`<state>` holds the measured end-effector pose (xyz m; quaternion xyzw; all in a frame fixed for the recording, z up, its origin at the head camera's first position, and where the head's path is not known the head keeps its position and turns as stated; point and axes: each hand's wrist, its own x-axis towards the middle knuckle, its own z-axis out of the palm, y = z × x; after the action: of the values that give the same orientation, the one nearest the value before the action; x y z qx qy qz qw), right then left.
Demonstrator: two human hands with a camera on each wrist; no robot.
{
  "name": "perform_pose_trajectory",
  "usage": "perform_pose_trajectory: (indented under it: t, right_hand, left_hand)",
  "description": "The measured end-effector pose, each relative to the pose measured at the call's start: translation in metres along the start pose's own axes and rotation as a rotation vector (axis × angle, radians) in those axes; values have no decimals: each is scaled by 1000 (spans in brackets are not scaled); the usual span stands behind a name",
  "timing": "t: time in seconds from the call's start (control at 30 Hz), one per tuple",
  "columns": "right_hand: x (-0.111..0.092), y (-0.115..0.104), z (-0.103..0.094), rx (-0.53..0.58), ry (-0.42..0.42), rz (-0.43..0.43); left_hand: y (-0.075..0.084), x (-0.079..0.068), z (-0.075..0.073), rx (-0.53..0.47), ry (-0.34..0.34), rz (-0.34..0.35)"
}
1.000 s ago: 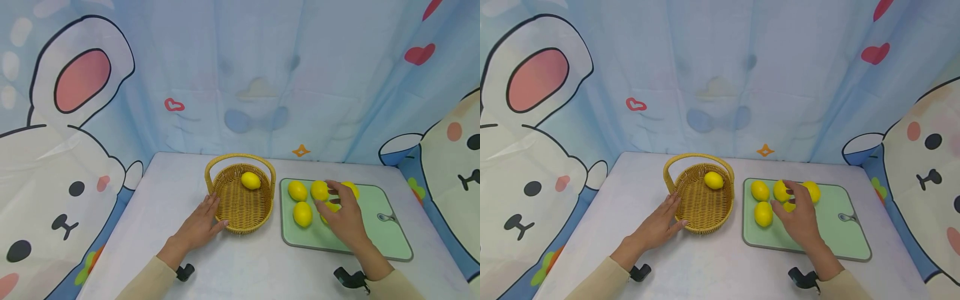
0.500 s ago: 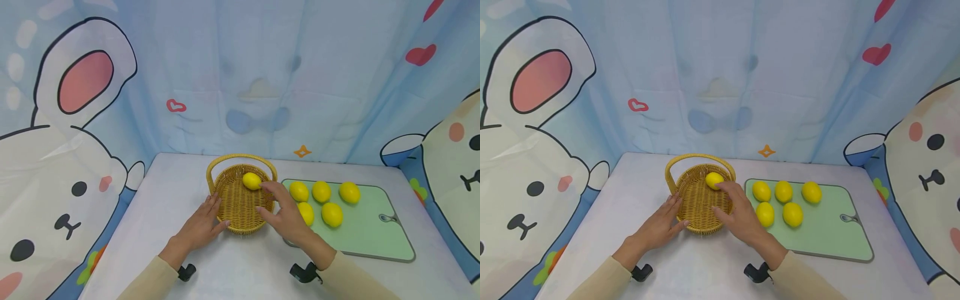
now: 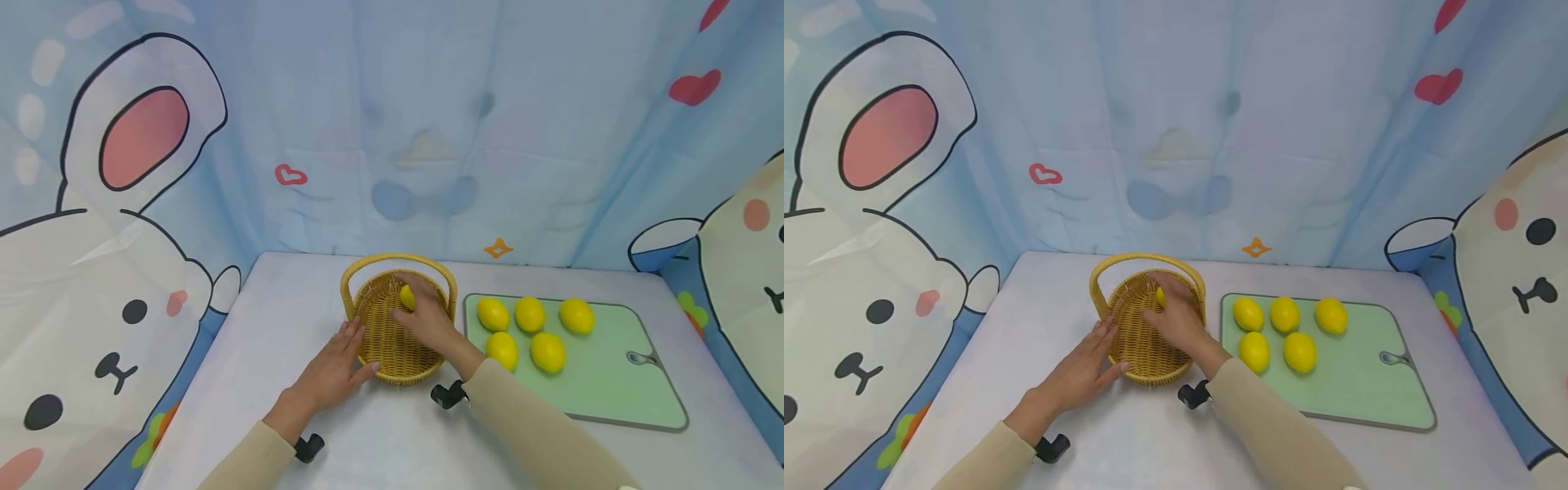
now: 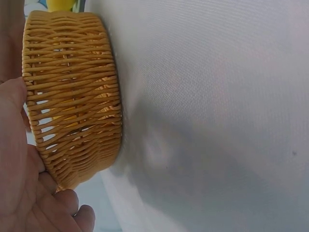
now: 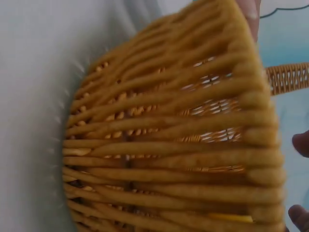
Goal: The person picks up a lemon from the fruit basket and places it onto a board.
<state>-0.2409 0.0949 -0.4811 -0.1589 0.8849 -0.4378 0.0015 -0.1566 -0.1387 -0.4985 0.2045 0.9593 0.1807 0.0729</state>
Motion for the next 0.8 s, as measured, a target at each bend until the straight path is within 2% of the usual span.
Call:
perform_pose_trajectory:
  t: [0.37, 0.57, 0.8]
  right_hand:
    - [18, 16, 9, -42, -36, 85]
    - [22, 20, 17, -22, -112, 133]
    - [20, 20, 24, 4, -204, 111]
  left_hand:
    - [1, 0, 0, 9, 9, -2]
    - [0, 1, 1, 7, 5, 3]
    - [0, 1, 1, 10, 2, 2]
